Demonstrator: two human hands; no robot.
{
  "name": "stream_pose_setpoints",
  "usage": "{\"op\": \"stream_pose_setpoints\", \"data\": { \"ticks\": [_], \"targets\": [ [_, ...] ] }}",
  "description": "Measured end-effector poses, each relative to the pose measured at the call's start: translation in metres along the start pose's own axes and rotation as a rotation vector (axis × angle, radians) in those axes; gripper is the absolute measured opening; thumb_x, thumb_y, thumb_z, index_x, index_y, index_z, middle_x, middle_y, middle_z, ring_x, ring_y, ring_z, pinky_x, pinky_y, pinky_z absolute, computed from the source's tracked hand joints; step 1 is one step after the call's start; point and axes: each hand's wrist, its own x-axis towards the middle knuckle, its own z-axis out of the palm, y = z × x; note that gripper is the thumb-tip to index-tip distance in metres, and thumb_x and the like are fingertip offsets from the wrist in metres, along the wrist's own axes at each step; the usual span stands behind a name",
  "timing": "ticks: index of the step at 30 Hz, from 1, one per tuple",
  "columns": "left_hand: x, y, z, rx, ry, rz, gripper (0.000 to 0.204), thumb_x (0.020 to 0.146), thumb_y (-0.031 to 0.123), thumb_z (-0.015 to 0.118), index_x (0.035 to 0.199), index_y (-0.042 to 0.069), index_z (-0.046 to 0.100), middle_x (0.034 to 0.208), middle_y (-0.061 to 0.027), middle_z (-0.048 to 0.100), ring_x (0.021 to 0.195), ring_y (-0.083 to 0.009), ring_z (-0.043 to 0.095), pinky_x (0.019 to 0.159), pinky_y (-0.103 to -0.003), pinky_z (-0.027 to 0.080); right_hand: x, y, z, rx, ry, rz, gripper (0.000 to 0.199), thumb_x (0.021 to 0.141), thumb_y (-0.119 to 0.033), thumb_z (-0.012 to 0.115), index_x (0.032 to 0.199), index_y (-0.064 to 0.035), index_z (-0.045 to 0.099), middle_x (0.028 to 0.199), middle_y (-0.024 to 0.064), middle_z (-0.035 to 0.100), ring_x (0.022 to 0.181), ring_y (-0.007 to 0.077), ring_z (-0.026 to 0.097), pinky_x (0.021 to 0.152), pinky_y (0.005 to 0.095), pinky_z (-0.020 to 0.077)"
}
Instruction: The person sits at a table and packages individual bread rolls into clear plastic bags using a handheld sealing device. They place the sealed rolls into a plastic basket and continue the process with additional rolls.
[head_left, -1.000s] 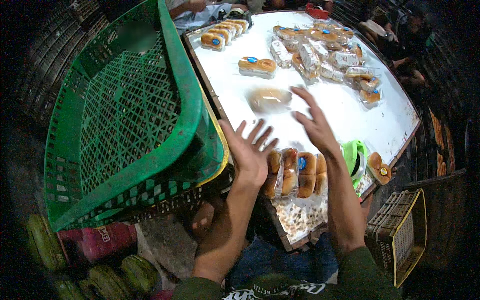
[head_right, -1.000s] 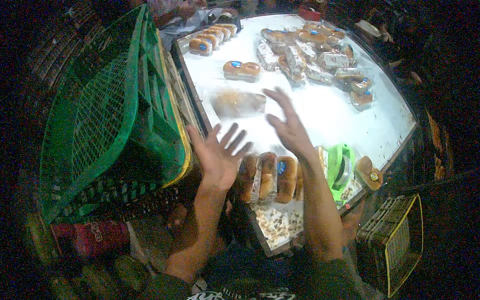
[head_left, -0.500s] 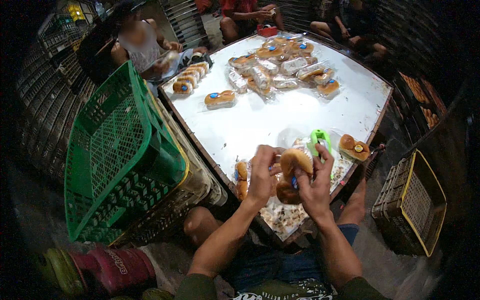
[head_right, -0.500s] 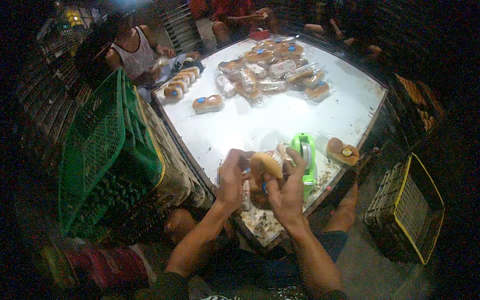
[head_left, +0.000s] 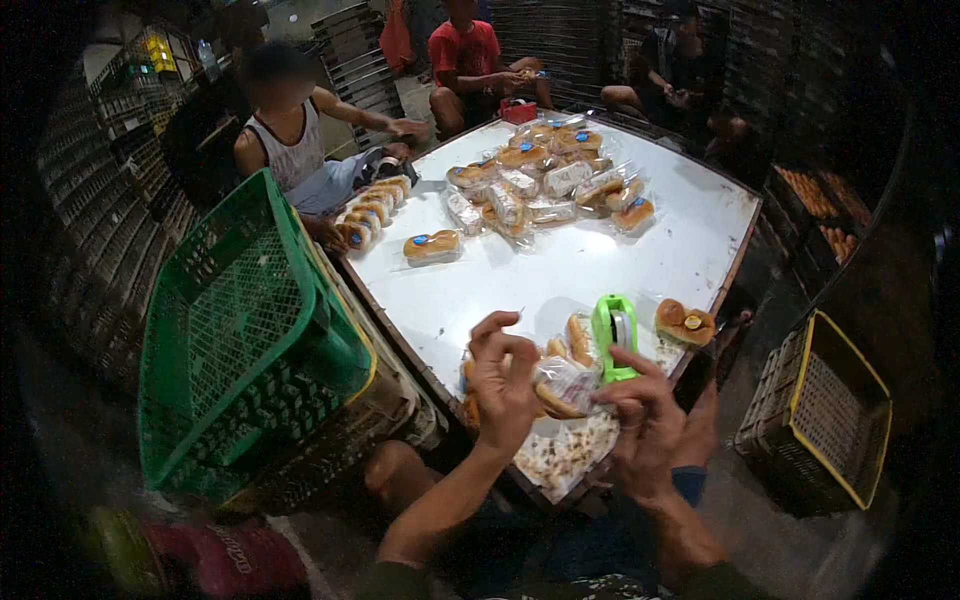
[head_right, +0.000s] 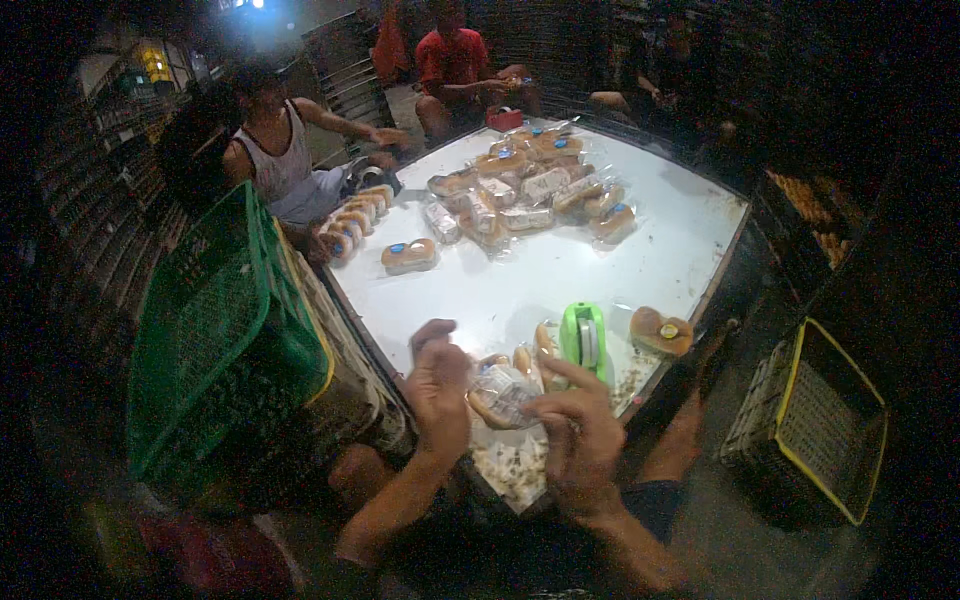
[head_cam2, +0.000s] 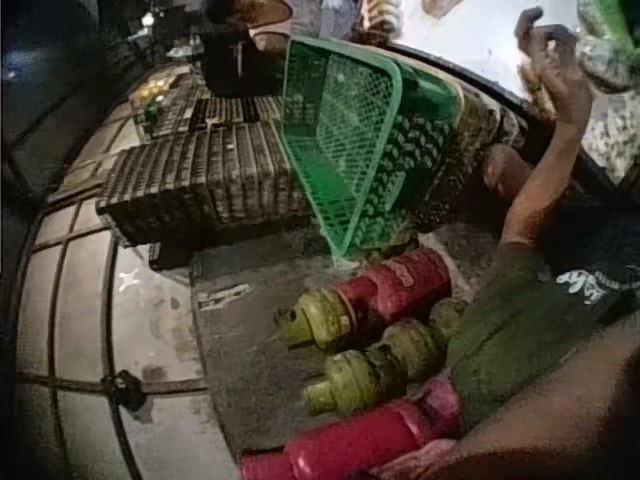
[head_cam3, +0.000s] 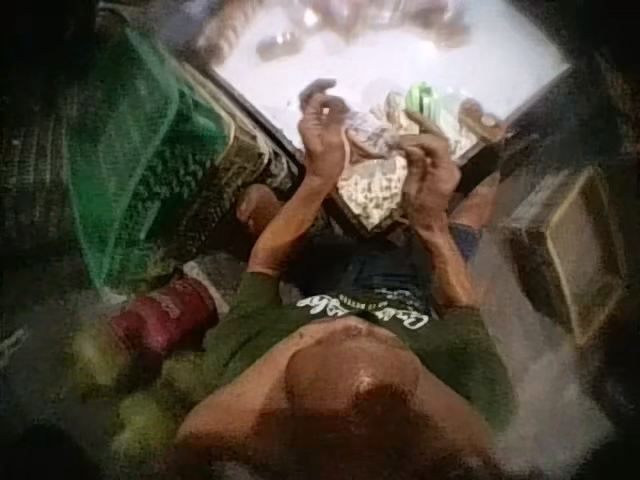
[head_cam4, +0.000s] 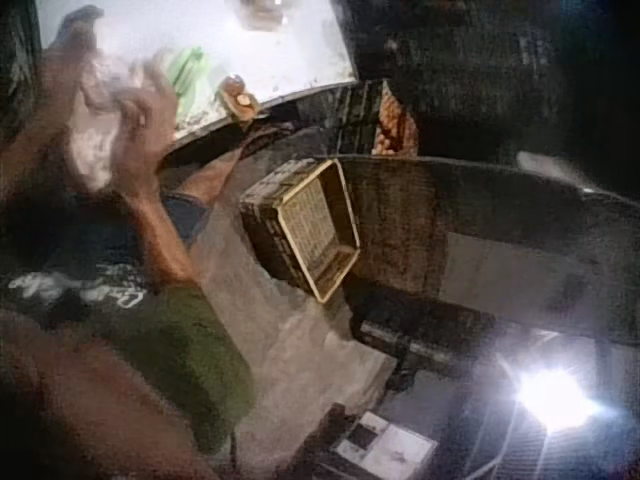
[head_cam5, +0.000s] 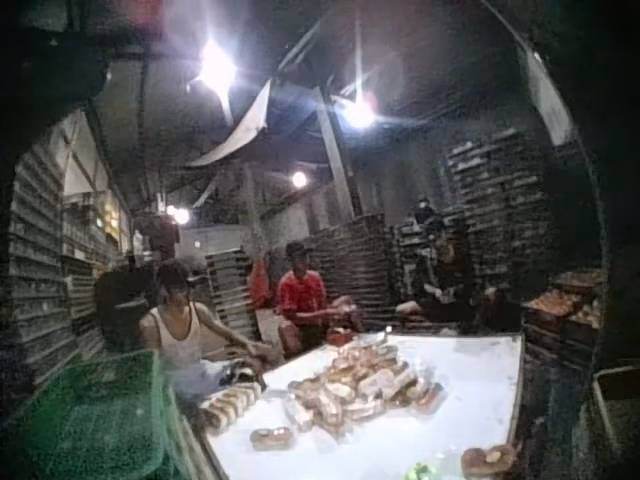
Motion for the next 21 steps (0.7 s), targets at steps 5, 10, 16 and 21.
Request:
{"op": "stream_pose_setpoints", "data": {
  "ticks": [5,10,16,21],
  "targets": [
    [0.008,-0.016,0.011,-0.45,-0.025,-0.235,0.024,0.105,0.022,0.042,0.091,0.004,0.047,0.089,-0.0081,0.059,0.082,-0.013,0.055,0.077,-0.03,0.047,0.01,-0.009,0.014,0.202,0.052,0.09,0.015,0.1,-0.008,0.05,0.094,0.0024,0.059,0.106,0.0169,0.065,0.104,0.023,0.062,0.092,0.0334,0.047],
    [0.017,-0.003,0.023,-0.451,0.105,-0.269,0.025,0.106,0.026,0.041,0.094,0.004,0.042,0.074,-0.0033,0.051,0.06,-0.0097,0.05,0.066,-0.027,0.051,0.023,-0.01,0.03,0.254,0.107,0.152,0.01,0.102,-0.01,0.046,0.101,-0.0009,0.052,0.096,0.0097,0.061,0.09,0.0146,0.059,0.086,0.0274,0.0467],
    [0.016,-0.015,0.027,-0.15,0.071,0.036,0.02,0.103,0.022,0.043,0.104,0.002,0.044,0.095,-0.0082,0.05,0.082,-0.0151,0.05,0.08,-0.03,0.045,0.035,-0.003,0.037,0.729,0.251,0.414,0.011,0.104,-0.017,0.044,0.103,-0.0059,0.043,0.089,0.0114,0.064,0.085,0.0144,0.062,0.081,0.0294,0.0509],
    [-0.016,-0.017,0.023,0.017,-0.231,-0.142,0.029,0.103,0.028,0.046,0.106,0.001,0.058,0.104,-0.0086,0.055,0.101,-0.0178,0.05,0.092,-0.032,0.04,0.041,0.02,0.036,0.628,0.094,0.275,0.006,0.101,-0.011,0.048,0.105,-0.0064,0.048,0.092,0.0095,0.065,0.085,0.0114,0.06,0.084,0.0274,0.0479]
  ]
}}
